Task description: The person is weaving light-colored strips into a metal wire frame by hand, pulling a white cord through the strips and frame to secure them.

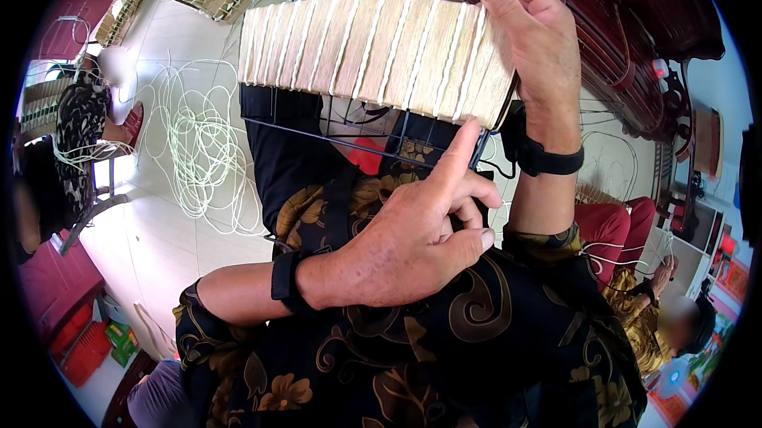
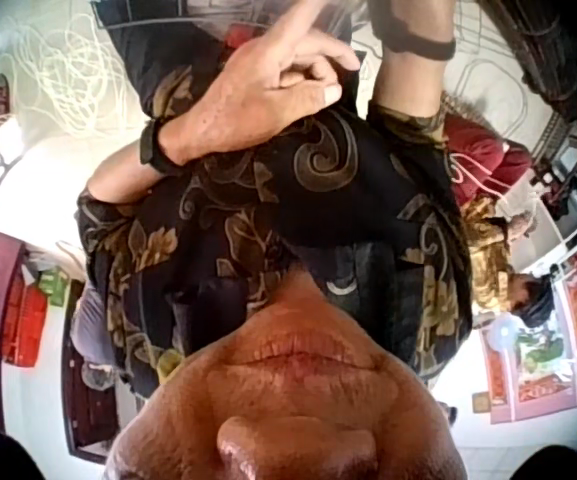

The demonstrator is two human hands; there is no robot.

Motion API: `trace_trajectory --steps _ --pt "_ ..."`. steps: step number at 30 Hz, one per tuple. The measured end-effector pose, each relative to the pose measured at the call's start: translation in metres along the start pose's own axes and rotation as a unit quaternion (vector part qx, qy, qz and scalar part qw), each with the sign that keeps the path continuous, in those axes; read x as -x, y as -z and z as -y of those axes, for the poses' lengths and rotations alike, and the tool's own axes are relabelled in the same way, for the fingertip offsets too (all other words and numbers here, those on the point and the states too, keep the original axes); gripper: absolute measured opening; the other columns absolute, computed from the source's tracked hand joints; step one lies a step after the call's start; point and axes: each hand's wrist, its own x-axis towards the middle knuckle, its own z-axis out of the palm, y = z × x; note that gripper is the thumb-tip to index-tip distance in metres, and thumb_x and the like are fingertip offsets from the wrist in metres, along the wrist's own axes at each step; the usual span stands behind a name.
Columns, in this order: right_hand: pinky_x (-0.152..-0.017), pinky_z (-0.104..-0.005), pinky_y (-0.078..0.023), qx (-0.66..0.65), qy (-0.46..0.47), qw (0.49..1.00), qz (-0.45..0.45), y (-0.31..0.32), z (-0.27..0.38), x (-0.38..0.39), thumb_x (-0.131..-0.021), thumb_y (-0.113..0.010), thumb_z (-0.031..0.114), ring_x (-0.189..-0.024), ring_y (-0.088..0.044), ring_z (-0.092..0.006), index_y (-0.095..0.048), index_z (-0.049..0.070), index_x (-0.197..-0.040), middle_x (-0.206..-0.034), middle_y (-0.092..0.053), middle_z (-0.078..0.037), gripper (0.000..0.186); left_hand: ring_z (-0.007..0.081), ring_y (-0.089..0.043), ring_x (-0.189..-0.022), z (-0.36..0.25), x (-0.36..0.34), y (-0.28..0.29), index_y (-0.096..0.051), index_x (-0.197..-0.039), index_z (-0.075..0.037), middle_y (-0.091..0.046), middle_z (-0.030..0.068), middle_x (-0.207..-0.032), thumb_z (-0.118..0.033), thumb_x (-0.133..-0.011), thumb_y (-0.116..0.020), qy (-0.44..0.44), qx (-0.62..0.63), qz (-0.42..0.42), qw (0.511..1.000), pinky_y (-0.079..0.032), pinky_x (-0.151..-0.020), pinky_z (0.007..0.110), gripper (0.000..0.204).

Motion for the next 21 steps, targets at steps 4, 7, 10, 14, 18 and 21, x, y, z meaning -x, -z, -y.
trace_trajectory --steps 4,7,10,14,18,21 --pt "-0.062 -0.0184 -0.045 -0.005 0.002 1.000 0.003 0.0003 -0.0017 -0.0006 -0.096 -0.067 0.016 -0.069 -0.059 -0.0021 -0.065 0.006 -0.094 -0.081 -0.066 0.003 0.011 0.0143 -0.061 -0.100 -0.0028 -0.0013 -0.0001 0.010 -0.159 -0.008 -0.054 0.0153 -0.133 0.002 -0.092 -0.058 0.016 0.043 0.015 0.999 -0.051 -0.083 0.026 0.096" --pt "-0.061 -0.0182 -0.045 -0.016 0.004 1.000 0.007 0.0026 -0.0044 -0.0020 -0.096 -0.066 0.015 -0.068 -0.059 -0.0021 -0.065 0.006 -0.093 -0.080 -0.066 0.003 0.010 0.0162 -0.061 -0.105 -0.0024 -0.0019 -0.0015 0.011 -0.159 -0.010 -0.052 0.0155 -0.137 0.004 -0.091 -0.058 0.028 0.070 0.012 0.997 -0.051 -0.086 0.027 0.098" --pt "-0.061 -0.0179 -0.044 -0.024 -0.003 1.000 0.009 0.0041 -0.0060 -0.0025 -0.096 -0.066 0.015 -0.068 -0.059 -0.0020 -0.065 0.006 -0.093 -0.079 -0.066 0.003 0.009 0.0184 -0.060 -0.110 -0.0047 -0.0044 0.0010 0.011 -0.159 -0.010 -0.051 0.0158 -0.139 0.004 -0.090 -0.058 0.044 0.132 0.020 0.990 -0.050 -0.090 0.030 0.098" --pt "-0.060 -0.0176 -0.044 -0.019 -0.007 1.000 -0.003 0.0026 -0.0050 -0.0011 -0.096 -0.066 0.015 -0.067 -0.058 -0.0014 -0.065 0.006 -0.093 -0.079 -0.065 0.004 0.009 0.0211 -0.059 -0.115 -0.0044 -0.0058 0.0047 0.009 -0.159 -0.010 -0.050 0.0165 -0.140 0.004 -0.090 -0.057 0.039 0.156 0.035 0.986 -0.050 -0.094 0.033 0.096" --pt "-0.060 -0.0172 -0.042 -0.001 0.011 1.000 -0.009 0.0003 -0.0018 0.0021 -0.096 -0.066 0.016 -0.067 -0.055 -0.0004 -0.064 0.006 -0.090 -0.078 -0.063 0.006 0.011 0.0228 -0.058 -0.118 -0.0026 -0.0071 0.0066 0.009 -0.159 -0.011 -0.049 0.0174 -0.141 0.004 -0.091 -0.057 0.038 0.152 0.047 0.987 -0.049 -0.097 0.035 0.096" --pt "-0.060 -0.0171 -0.040 0.030 0.020 0.999 -0.015 0.0005 -0.0021 0.0022 -0.096 -0.066 0.016 -0.067 -0.053 0.0002 -0.064 0.007 -0.088 -0.078 -0.062 0.007 0.013 0.0235 -0.057 -0.120 -0.0027 -0.0075 0.0060 0.011 -0.159 -0.011 -0.049 0.0181 -0.141 0.003 -0.092 -0.057 0.039 0.146 0.057 0.987 -0.048 -0.098 0.035 0.097"
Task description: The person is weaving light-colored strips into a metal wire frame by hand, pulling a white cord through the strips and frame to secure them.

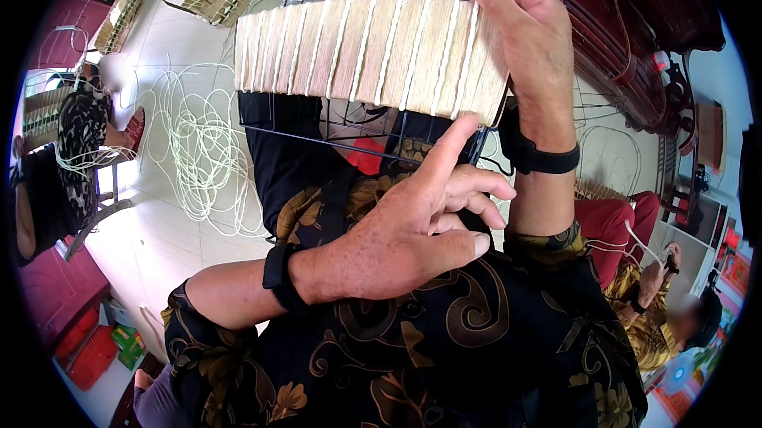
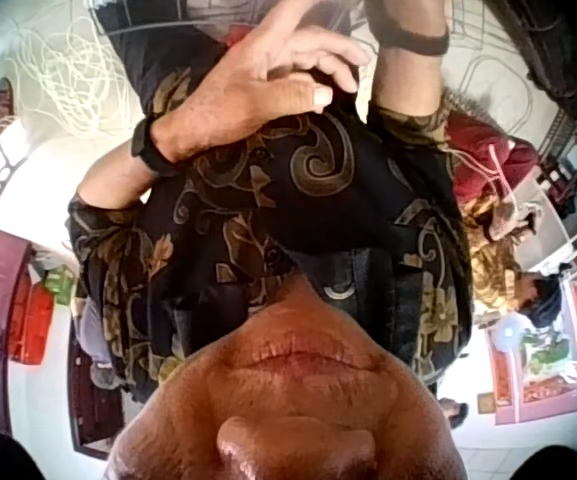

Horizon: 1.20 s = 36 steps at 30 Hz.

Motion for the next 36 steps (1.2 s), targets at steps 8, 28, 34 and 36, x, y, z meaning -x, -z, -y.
trace_trajectory --steps 8,28,34,36 --pt "-0.060 -0.0180 -0.040 0.030 -0.001 0.999 -0.017 -0.003 0.003 -0.001 -0.095 -0.067 0.019 -0.067 -0.053 -0.0002 -0.065 0.006 -0.088 -0.076 -0.061 0.007 0.016 0.0234 -0.056 -0.117 0.003 -0.001 -0.003 0.022 -0.156 -0.012 -0.046 0.0193 -0.143 0.001 -0.091 -0.060 -0.005 -0.036 0.014 0.999 -0.050 -0.091 0.033 0.106" --pt "-0.060 -0.0182 -0.040 0.058 0.002 0.998 -0.016 -0.004 0.004 -0.007 -0.095 -0.068 0.020 -0.067 -0.053 -0.0002 -0.065 0.006 -0.088 -0.076 -0.061 0.007 0.016 0.0234 -0.053 -0.117 0.001 -0.002 -0.001 0.023 -0.155 -0.010 -0.040 0.0226 -0.145 0.000 -0.089 -0.060 -0.033 -0.012 -0.012 0.999 -0.051 -0.089 0.032 0.107" --pt "-0.059 -0.0181 -0.040 0.026 -0.015 0.999 -0.013 -0.004 0.000 -0.010 -0.095 -0.067 0.019 -0.067 -0.053 -0.0002 -0.064 0.006 -0.087 -0.076 -0.061 0.007 0.016 0.0235 -0.053 -0.118 -0.004 -0.003 0.001 0.015 -0.157 -0.008 -0.045 0.0193 -0.140 0.002 -0.091 -0.059 -0.020 0.026 -0.021 0.999 -0.050 -0.090 0.032 0.100" --pt "-0.059 -0.0179 -0.040 0.043 -0.017 0.999 -0.012 -0.002 0.001 -0.011 -0.095 -0.067 0.018 -0.067 -0.053 -0.0003 -0.064 0.006 -0.087 -0.076 -0.062 0.006 0.015 0.0267 -0.054 -0.121 -0.004 -0.004 0.003 0.012 -0.158 -0.012 -0.047 0.0217 -0.141 0.001 -0.091 -0.060 -0.025 0.053 -0.014 0.998 -0.051 -0.090 0.037 0.099"
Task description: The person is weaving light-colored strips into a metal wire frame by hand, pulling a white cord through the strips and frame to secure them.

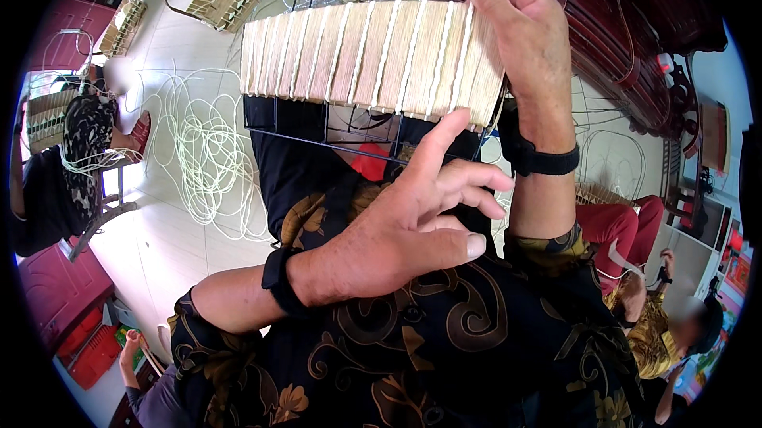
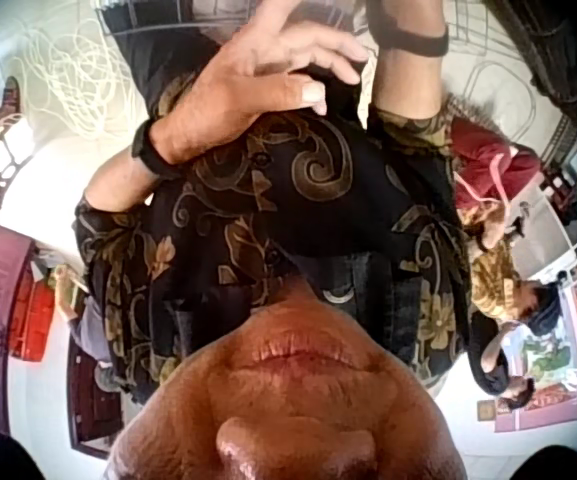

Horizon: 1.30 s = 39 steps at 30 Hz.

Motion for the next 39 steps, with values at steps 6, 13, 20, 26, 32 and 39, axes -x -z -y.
trace_trajectory --steps 6,13,20,26,32,39 --pt "-0.059 -0.0177 -0.040 -0.026 0.016 1.000 -0.006 -0.001 -0.003 0.001 -0.095 -0.068 0.017 -0.066 -0.053 -0.0004 -0.064 0.006 -0.087 -0.077 -0.063 0.005 0.014 0.0294 -0.059 -0.117 -0.001 -0.004 0.004 0.005 -0.158 -0.011 -0.058 0.0232 -0.127 0.002 -0.092 -0.058 0.001 0.057 0.005 0.998 -0.051 -0.089 0.040 0.091" --pt "-0.060 -0.0182 -0.041 0.005 0.022 0.999 -0.035 -0.006 0.002 0.004 -0.095 -0.067 0.017 -0.067 -0.053 -0.0004 -0.065 0.006 -0.088 -0.077 -0.062 0.006 0.013 0.0232 -0.066 -0.102 -0.006 -0.003 -0.008 0.005 -0.156 -0.007 -0.067 0.0169 -0.112 0.007 -0.090 -0.052 0.015 -0.036 -0.016 0.999 -0.051 -0.088 0.034 0.088" --pt "-0.059 -0.0209 -0.041 0.004 0.033 0.999 -0.030 -0.006 -0.001 0.006 -0.094 -0.067 0.019 -0.066 -0.053 -0.0019 -0.065 0.006 -0.087 -0.074 -0.062 0.005 0.015 0.0306 -0.068 -0.100 -0.012 -0.009 -0.006 -0.028 -0.147 0.003 -0.066 0.0235 -0.113 0.005 -0.090 -0.049 -0.010 0.004 -0.105 0.994 -0.054 -0.079 0.035 0.060" --pt "-0.049 -0.0203 -0.034 -0.029 0.024 0.999 -0.035 -0.017 0.016 0.008 -0.092 -0.061 0.003 -0.057 -0.045 -0.0015 -0.060 0.002 -0.079 -0.066 -0.054 0.006 0.013 0.0335 -0.066 -0.105 -0.013 -0.003 -0.008 -0.035 -0.146 0.001 -0.062 0.0288 -0.124 0.002 -0.090 -0.047 -0.023 0.029 -0.119 0.992 -0.054 -0.080 0.037 0.057" --pt "-0.048 -0.0218 -0.036 -0.014 0.026 0.999 -0.030 -0.020 0.010 0.005 -0.092 -0.062 0.006 -0.056 -0.046 -0.0022 -0.061 0.003 -0.079 -0.065 -0.055 0.005 0.013 0.0322 -0.066 -0.105 -0.009 -0.002 -0.014 -0.035 -0.145 0.002 -0.062 0.0286 -0.123 0.000 -0.091 -0.046 -0.049 0.018 -0.148 0.988 -0.054 -0.077 0.036 0.056" --pt "-0.052 -0.0297 -0.042 0.098 0.073 0.991 -0.059 -0.019 0.013 0.010 -0.089 -0.063 0.011 -0.055 -0.050 -0.0088 -0.062 0.001 -0.080 -0.061 -0.057 -0.004 0.013 0.0187 -0.065 -0.066 -0.004 -0.018 -0.015 -0.042 -0.125 0.008 -0.068 0.0165 -0.088 0.004 -0.090 -0.054 -0.037 -0.152 -0.261 0.953 -0.049 -0.057 0.025 0.037"
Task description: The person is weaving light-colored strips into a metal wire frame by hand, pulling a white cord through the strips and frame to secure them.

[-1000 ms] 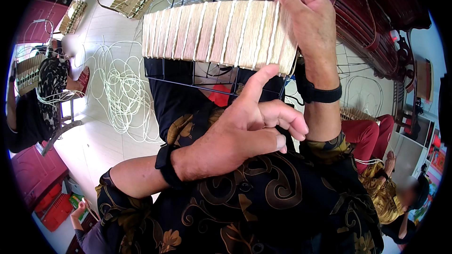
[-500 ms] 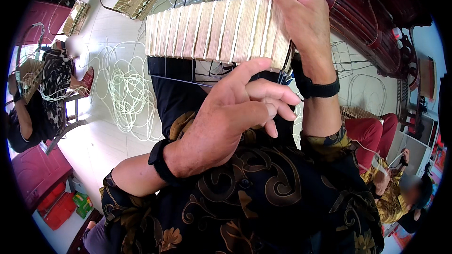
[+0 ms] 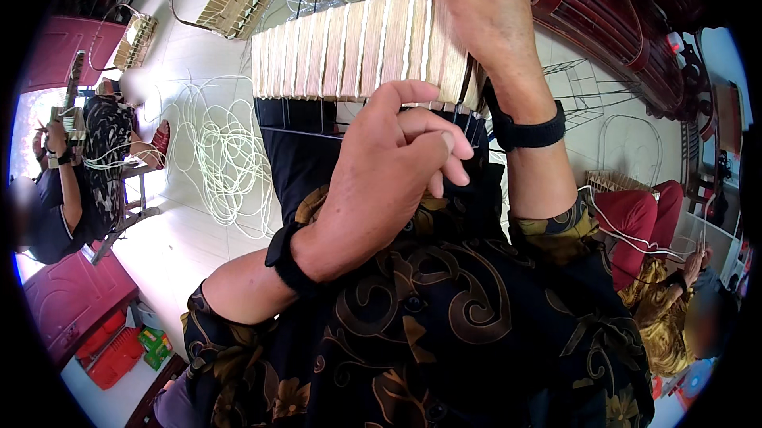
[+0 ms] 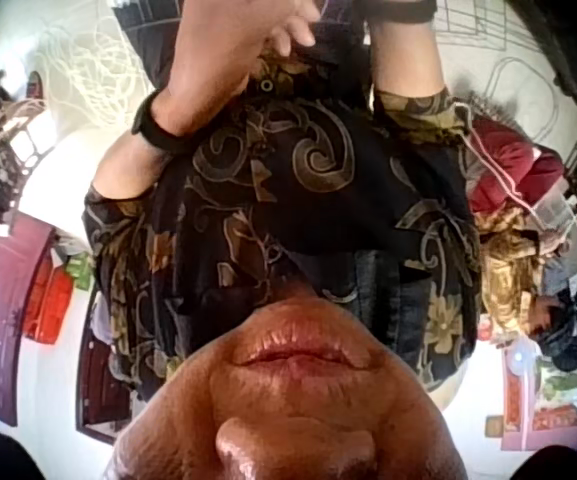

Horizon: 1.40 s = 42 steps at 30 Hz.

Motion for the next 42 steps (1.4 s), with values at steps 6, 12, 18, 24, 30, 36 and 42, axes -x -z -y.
trace_trajectory --steps 6,12,18,24,30,36,42 --pt "-0.054 -0.0341 -0.045 0.016 0.022 1.000 -0.006 0.001 0.000 0.003 -0.087 -0.063 0.010 -0.056 -0.057 -0.0162 -0.062 0.001 -0.080 -0.061 -0.058 -0.012 0.012 0.0072 -0.054 -0.050 0.010 -0.014 -0.003 -0.053 -0.106 0.004 -0.065 0.0064 -0.071 -0.003 -0.088 -0.067 -0.057 -0.216 -0.094 0.970 -0.041 -0.043 0.020 0.024" --pt "-0.057 -0.0372 -0.048 0.020 0.075 0.996 -0.039 -0.001 0.004 0.007 -0.087 -0.063 0.011 -0.059 -0.063 -0.0245 -0.063 0.001 -0.081 -0.064 -0.062 -0.015 0.012 0.0053 -0.059 -0.059 0.021 -0.015 -0.010 -0.060 -0.092 0.001 -0.067 0.0048 -0.071 -0.006 -0.083 -0.075 -0.135 -0.330 -0.197 0.913 -0.049 -0.048 0.021 0.019" --pt "-0.059 -0.0308 -0.045 0.091 0.089 0.990 -0.056 -0.001 -0.009 0.016 -0.090 -0.067 0.020 -0.059 -0.054 -0.0114 -0.064 0.002 -0.084 -0.065 -0.061 -0.006 0.020 0.0229 -0.066 -0.064 0.033 -0.008 -0.014 -0.063 -0.093 0.000 -0.069 0.0107 -0.072 -0.011 -0.079 -0.075 -0.169 -0.344 -0.267 0.884 -0.053 -0.061 0.033 0.022" --pt "-0.064 -0.0309 -0.049 0.059 0.025 0.991 -0.122 -0.004 -0.002 0.028 -0.090 -0.068 0.023 -0.062 -0.058 -0.0136 -0.065 0.002 -0.084 -0.066 -0.064 -0.008 0.022 0.0159 -0.067 -0.077 0.049 -0.012 -0.003 -0.063 -0.096 0.001 -0.071 0.0096 -0.081 -0.008 -0.079 -0.074 -0.249 -0.305 -0.295 0.871 -0.052 -0.070 0.029 0.021" --pt "-0.064 -0.0322 -0.049 0.029 0.034 0.989 -0.140 -0.006 -0.007 0.036 -0.092 -0.065 0.017 -0.065 -0.056 -0.0119 -0.062 0.001 -0.084 -0.071 -0.064 -0.005 0.018 0.0225 -0.069 -0.082 0.048 -0.004 0.001 -0.065 -0.092 -0.007 -0.071 0.0038 -0.084 -0.011 -0.075 -0.081 -0.296 -0.409 -0.326 0.799 -0.047 -0.092 0.035 0.023" --pt "-0.062 -0.0225 -0.039 -0.127 -0.035 0.983 -0.130 -0.005 -0.008 0.041 -0.096 -0.062 0.014 -0.068 -0.044 -0.0040 -0.057 0.004 -0.083 -0.073 -0.052 0.005 0.017 0.0182 -0.067 -0.087 0.055 -0.013 0.021 -0.064 -0.096 -0.008 -0.070 0.0005 -0.090 -0.009 -0.075 -0.080 -0.385 -0.438 -0.313 0.750 -0.031 -0.108 0.045 0.025" --pt "-0.066 -0.0217 -0.041 -0.185 -0.056 0.968 -0.158 -0.005 -0.014 0.044 -0.098 -0.061 0.015 -0.073 -0.046 -0.0041 -0.057 0.003 -0.088 -0.080 -0.053 0.004 0.015 0.0238 -0.066 -0.096 0.052 -0.022 0.025 -0.065 -0.097 -0.006 -0.069 0.0090 -0.100 -0.004 -0.071 -0.079 -0.442 -0.402 -0.307 0.741 -0.028 -0.112 0.047 0.030"
